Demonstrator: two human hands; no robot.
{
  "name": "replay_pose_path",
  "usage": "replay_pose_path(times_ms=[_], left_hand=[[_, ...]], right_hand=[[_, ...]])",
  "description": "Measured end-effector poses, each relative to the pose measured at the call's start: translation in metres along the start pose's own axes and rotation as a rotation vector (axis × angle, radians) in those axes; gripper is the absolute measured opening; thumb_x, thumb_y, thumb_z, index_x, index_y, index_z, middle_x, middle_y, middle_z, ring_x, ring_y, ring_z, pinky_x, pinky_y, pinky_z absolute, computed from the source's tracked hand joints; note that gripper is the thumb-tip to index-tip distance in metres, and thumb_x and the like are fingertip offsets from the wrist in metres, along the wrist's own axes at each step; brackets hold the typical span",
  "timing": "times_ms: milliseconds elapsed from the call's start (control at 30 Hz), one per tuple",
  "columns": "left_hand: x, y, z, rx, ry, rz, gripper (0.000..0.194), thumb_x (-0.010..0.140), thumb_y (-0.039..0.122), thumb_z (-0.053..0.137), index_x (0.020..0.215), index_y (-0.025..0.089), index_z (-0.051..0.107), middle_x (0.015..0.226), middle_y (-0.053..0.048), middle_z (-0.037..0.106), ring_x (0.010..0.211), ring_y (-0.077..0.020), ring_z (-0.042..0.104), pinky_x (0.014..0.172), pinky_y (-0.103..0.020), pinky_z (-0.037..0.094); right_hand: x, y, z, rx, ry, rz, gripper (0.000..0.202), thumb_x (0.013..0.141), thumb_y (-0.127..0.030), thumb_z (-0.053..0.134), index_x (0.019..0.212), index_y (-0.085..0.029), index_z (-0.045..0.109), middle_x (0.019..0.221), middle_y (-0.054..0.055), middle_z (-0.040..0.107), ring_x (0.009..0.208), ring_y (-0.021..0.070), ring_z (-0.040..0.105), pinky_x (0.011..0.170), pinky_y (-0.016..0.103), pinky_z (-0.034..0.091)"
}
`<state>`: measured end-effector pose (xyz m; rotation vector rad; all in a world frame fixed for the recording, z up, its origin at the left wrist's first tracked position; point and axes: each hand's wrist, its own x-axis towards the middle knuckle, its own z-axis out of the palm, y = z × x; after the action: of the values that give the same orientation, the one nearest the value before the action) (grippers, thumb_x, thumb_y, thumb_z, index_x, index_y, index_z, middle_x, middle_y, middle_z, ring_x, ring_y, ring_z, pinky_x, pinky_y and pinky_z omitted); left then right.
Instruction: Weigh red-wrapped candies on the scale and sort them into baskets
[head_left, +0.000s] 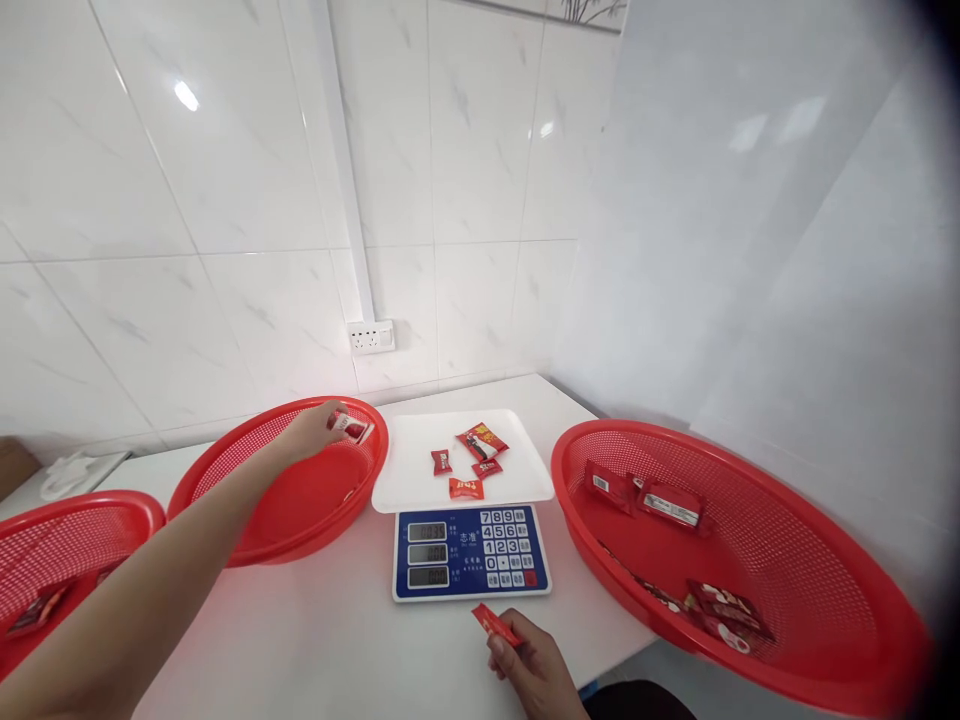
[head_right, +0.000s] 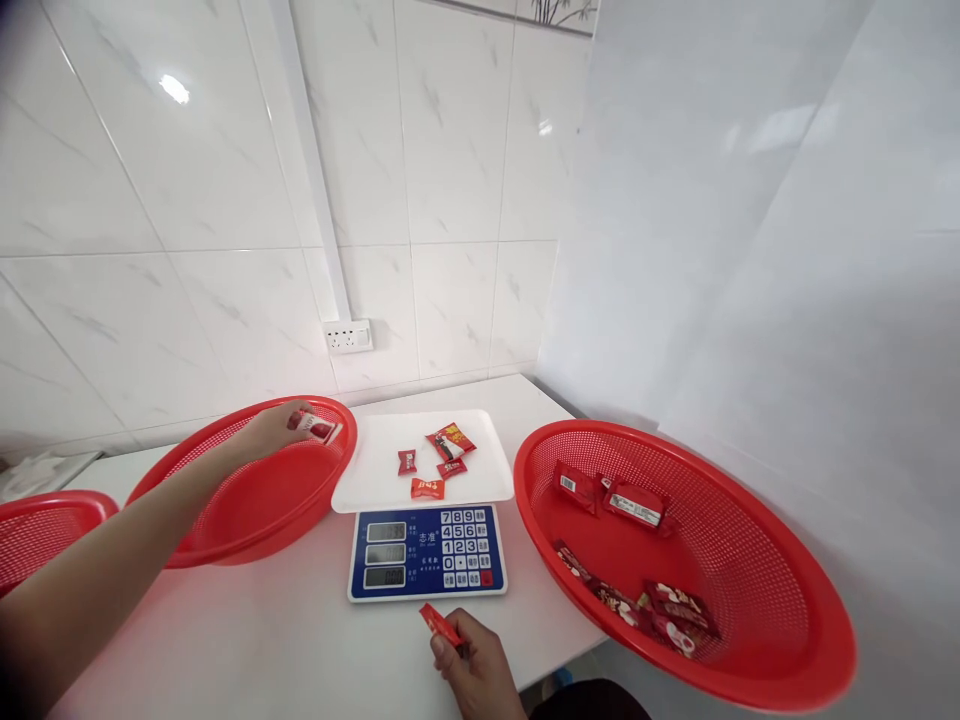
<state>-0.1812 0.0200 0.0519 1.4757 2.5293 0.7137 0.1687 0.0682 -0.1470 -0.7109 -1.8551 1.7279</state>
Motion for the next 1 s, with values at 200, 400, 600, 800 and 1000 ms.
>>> replay_pose_path(times_ms=[200, 400, 600, 800, 1000], left_hand=[[-0.01, 0.032, 0.028, 0.063, -0.094, 0.154, 0.045, 0.079, 0.046, 0.046, 0.118, 0.024, 0.049, 0.129, -0.01, 0.047, 0.116, -0.0308, 0.044, 0.092, -0.044, 0.038], [-0.006, 0.091, 0.101, -0.004, -0.355, 0.424, 0.058, 0.076, 0.048, 0.053, 0.128, 0.026, 0.04, 0.134, -0.006, 0.044, 0.117, -0.0228, 0.046, 0.094, -0.031, 0.039], [0.0, 0.111, 0.131, -0.001, -0.334, 0.476, 0.046, 0.078, 0.031, 0.052, 0.123, 0.022, 0.046, 0.125, -0.01, 0.052, 0.109, -0.0276, 0.052, 0.09, -0.038, 0.041], [-0.001, 0.097, 0.121, -0.011, -0.229, 0.499, 0.028, 0.079, 0.012, 0.041, 0.097, 0.022, 0.061, 0.109, -0.005, 0.059, 0.101, -0.0195, 0.055, 0.089, -0.029, 0.042], [0.001, 0.053, 0.071, 0.027, -0.041, 0.33, 0.028, 0.08, 0.014, 0.036, 0.094, 0.02, 0.06, 0.107, -0.007, 0.058, 0.1, -0.0203, 0.055, 0.089, -0.032, 0.043]], right_hand=[[0.001, 0.0, 0.0, -0.033, -0.004, 0.002, 0.044, 0.076, -0.062, 0.046, 0.066, -0.019, 0.047, 0.058, -0.001, 0.047, 0.057, 0.0129, 0.043, 0.056, 0.024, 0.035], [0.001, 0.003, -0.001, -0.063, -0.003, -0.016, 0.045, 0.077, -0.062, 0.044, 0.067, -0.018, 0.047, 0.06, 0.0, 0.05, 0.058, 0.0131, 0.045, 0.056, 0.023, 0.036], [0.003, 0.012, -0.004, -0.125, -0.059, -0.06, 0.044, 0.079, -0.06, 0.042, 0.067, -0.018, 0.046, 0.062, -0.001, 0.049, 0.059, 0.0121, 0.044, 0.056, 0.022, 0.035], [0.003, 0.015, -0.002, -0.136, -0.034, -0.041, 0.045, 0.078, -0.062, 0.042, 0.067, -0.018, 0.046, 0.061, 0.0, 0.049, 0.057, 0.0125, 0.044, 0.054, 0.023, 0.033], [0.003, 0.013, -0.003, -0.159, -0.052, -0.059, 0.046, 0.078, -0.062, 0.04, 0.066, -0.018, 0.046, 0.06, -0.001, 0.047, 0.057, 0.0123, 0.042, 0.054, 0.023, 0.032]])
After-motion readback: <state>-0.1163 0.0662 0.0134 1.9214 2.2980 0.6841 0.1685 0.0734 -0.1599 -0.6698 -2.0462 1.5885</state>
